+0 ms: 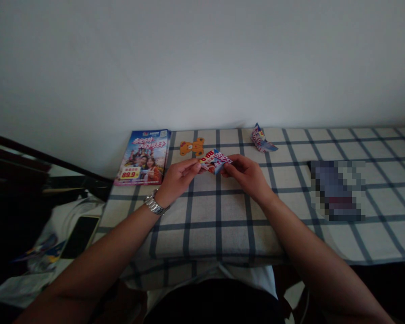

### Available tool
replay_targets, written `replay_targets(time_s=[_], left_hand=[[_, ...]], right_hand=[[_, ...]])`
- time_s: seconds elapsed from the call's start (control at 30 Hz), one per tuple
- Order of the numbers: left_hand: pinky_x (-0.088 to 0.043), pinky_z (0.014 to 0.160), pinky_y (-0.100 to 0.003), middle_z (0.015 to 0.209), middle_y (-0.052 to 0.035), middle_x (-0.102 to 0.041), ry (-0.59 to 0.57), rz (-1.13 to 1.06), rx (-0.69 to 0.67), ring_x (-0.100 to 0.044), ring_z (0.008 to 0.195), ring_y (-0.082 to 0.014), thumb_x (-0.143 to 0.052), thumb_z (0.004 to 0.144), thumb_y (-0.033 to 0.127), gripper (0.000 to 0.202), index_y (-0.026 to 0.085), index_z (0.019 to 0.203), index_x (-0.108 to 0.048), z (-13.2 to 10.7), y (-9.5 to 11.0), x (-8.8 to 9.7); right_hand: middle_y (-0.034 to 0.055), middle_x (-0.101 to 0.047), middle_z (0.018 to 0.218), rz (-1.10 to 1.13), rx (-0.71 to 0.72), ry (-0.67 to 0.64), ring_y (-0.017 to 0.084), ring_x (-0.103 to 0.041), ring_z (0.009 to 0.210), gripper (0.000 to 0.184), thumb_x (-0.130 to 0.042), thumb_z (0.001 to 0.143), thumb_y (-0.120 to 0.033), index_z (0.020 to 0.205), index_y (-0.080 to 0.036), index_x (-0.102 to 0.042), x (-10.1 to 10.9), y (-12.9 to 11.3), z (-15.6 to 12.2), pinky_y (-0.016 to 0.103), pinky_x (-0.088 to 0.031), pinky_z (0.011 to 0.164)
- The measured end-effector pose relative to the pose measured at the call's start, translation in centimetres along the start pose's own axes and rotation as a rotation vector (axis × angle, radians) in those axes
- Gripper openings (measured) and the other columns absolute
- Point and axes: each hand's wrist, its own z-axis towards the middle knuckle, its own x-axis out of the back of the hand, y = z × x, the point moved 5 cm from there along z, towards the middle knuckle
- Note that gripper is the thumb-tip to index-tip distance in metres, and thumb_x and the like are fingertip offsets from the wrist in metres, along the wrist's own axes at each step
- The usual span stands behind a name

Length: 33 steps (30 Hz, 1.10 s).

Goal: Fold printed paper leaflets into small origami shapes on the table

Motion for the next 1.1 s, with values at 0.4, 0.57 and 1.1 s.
replay_targets(time_s=[0.4, 0.57, 1.1], left_hand=[[-0.056, 0.105, -0.037, 0.119, -0.0038, -0.074, -0.021, 0.373, -0.258, -0.069, 0.112, -0.0177, -0.060, 0.101, 0.014, 0.026, 0.025, 0.120, -0.074, 0.3, 1.0, 0.3], [-0.056, 0.104, -0.040, 0.122, -0.0051, -0.069, -0.061, 0.525, -0.328, -0.066, 0.114, -0.0206, -0.063, 0.098, 0.013, 0.028, 0.025, 0.120, -0.074, 0.2, 0.6, 0.0], [-0.052, 0.106, -0.051, 0.133, -0.0088, -0.063, -0.168, 0.702, -0.305, -0.061, 0.120, -0.0298, -0.070, 0.092, 0.026, 0.033, 0.026, 0.126, -0.072, -0.6, 0.8, -0.4]], right_hand=[[0.0082, -0.079, 0.117, -0.295, 0.124, -0.051, 0.025, -0.076, 0.111, 0.023, -0.072, 0.093, -0.036, 0.112, -0.022, -0.073, 0.2, -0.3, 0.1, 0.046, -0.060, 0.106], [0.0090, -0.077, 0.123, -0.398, 0.179, -0.101, 0.026, -0.074, 0.115, 0.021, -0.067, 0.093, -0.026, 0.114, -0.023, -0.071, -0.2, -0.5, -0.1, 0.046, -0.059, 0.107], [0.0080, -0.075, 0.128, -0.811, 0.549, -0.303, 0.030, -0.067, 0.120, 0.034, -0.074, 0.087, -0.018, 0.119, -0.028, -0.074, -1.2, -1.4, -0.5, 0.051, -0.053, 0.105]])
